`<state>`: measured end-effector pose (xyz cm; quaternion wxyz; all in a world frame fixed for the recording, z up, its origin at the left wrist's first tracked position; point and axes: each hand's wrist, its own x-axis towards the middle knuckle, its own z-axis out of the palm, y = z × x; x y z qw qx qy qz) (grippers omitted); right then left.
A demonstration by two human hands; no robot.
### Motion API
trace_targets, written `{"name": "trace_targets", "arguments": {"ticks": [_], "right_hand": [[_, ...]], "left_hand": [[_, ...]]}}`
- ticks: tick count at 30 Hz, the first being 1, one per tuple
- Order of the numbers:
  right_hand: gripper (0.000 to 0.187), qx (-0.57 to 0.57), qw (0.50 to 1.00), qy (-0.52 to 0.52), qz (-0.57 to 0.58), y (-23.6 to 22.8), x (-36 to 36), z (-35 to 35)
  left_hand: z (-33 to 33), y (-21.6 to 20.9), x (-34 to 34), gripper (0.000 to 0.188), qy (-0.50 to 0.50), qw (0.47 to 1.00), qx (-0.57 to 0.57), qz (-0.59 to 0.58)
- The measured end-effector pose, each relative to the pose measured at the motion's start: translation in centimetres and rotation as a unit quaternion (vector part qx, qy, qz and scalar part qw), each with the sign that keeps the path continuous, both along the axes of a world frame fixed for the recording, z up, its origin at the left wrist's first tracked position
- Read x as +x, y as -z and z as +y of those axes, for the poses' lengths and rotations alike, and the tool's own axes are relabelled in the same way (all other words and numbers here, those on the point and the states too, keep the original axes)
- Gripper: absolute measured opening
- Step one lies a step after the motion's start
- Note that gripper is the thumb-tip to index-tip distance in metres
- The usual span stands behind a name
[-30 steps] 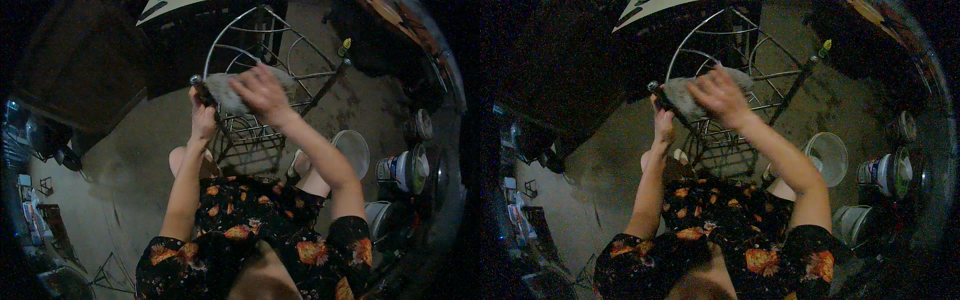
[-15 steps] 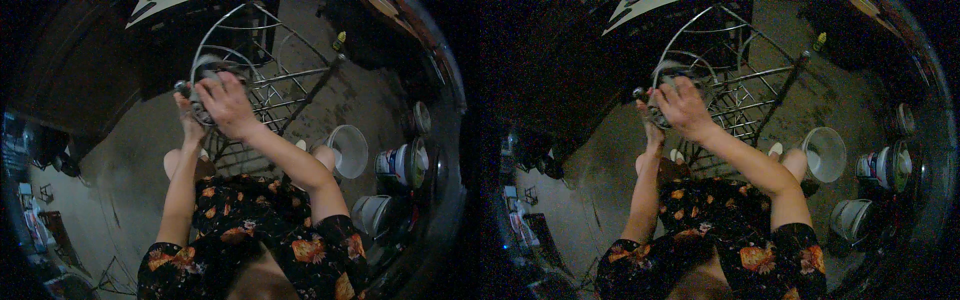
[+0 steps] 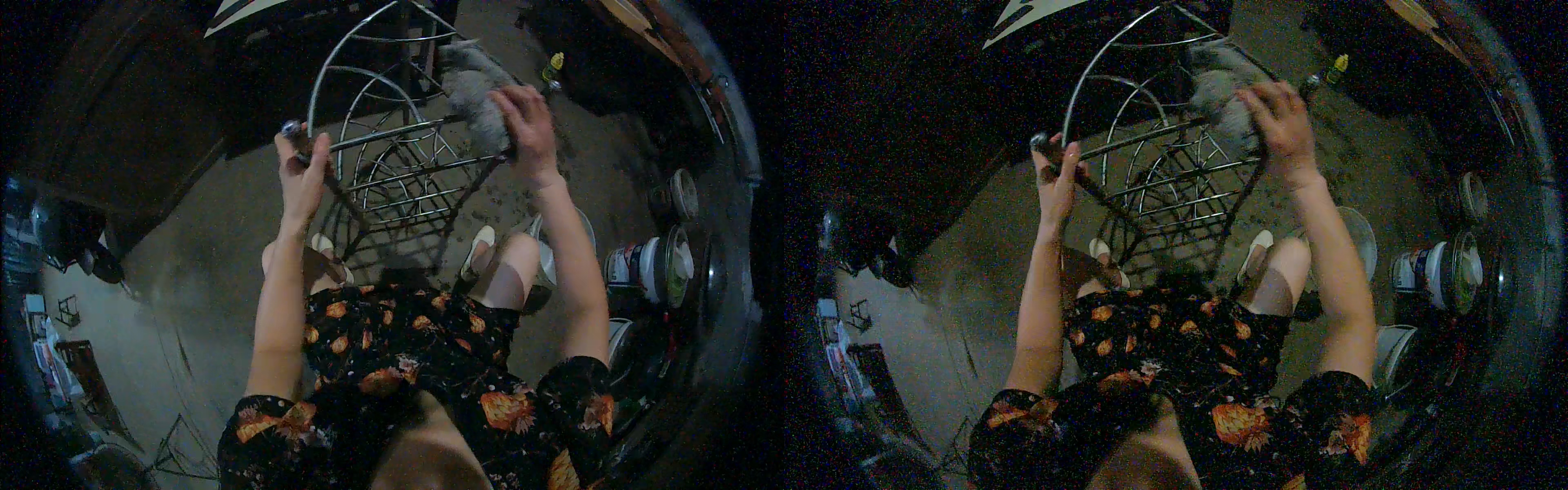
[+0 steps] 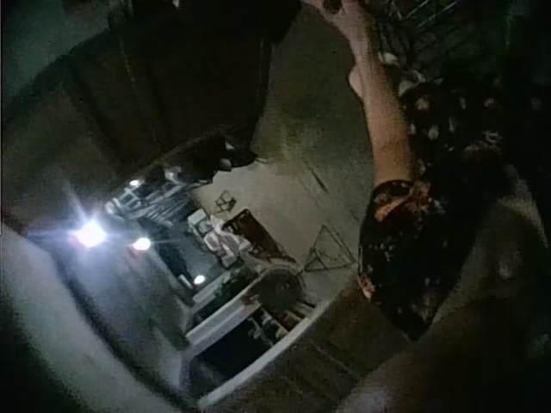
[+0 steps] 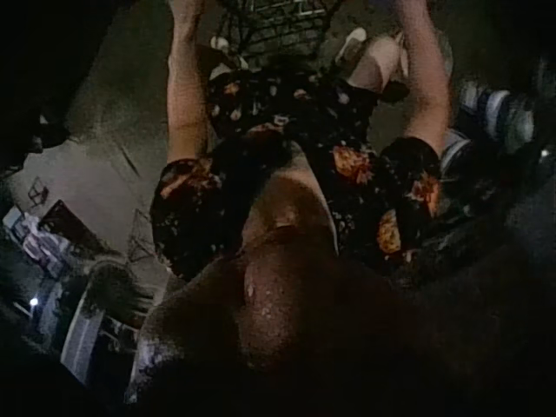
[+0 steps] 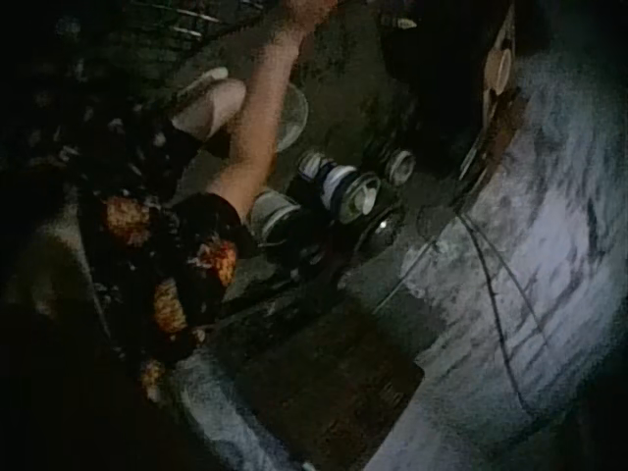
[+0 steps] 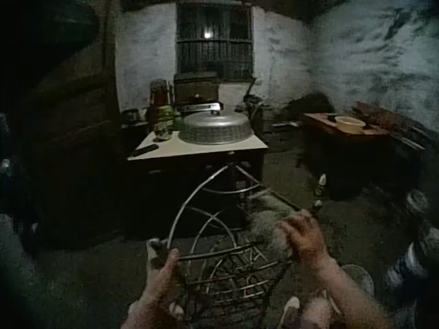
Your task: The person cleans a small metal frame by hand using a cloth, first wiping the exterior bars and then rinsing and wringing the cloth in a bucket of water before continuing to wipe the frame's surfaces.
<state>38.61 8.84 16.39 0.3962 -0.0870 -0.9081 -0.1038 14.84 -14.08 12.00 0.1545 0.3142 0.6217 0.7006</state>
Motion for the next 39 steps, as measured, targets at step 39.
{"name": "trace_targets", "arguments": {"ticks": [39], "right_hand": [[0.051, -0.420, 0.893, -0.162, 0.001, 1.3, -14.7, -12.8]], "left_hand": [[-1.4, 2.4, -2.0, 0.080, 0.159, 0.956, 0.111, -0.219]]}}
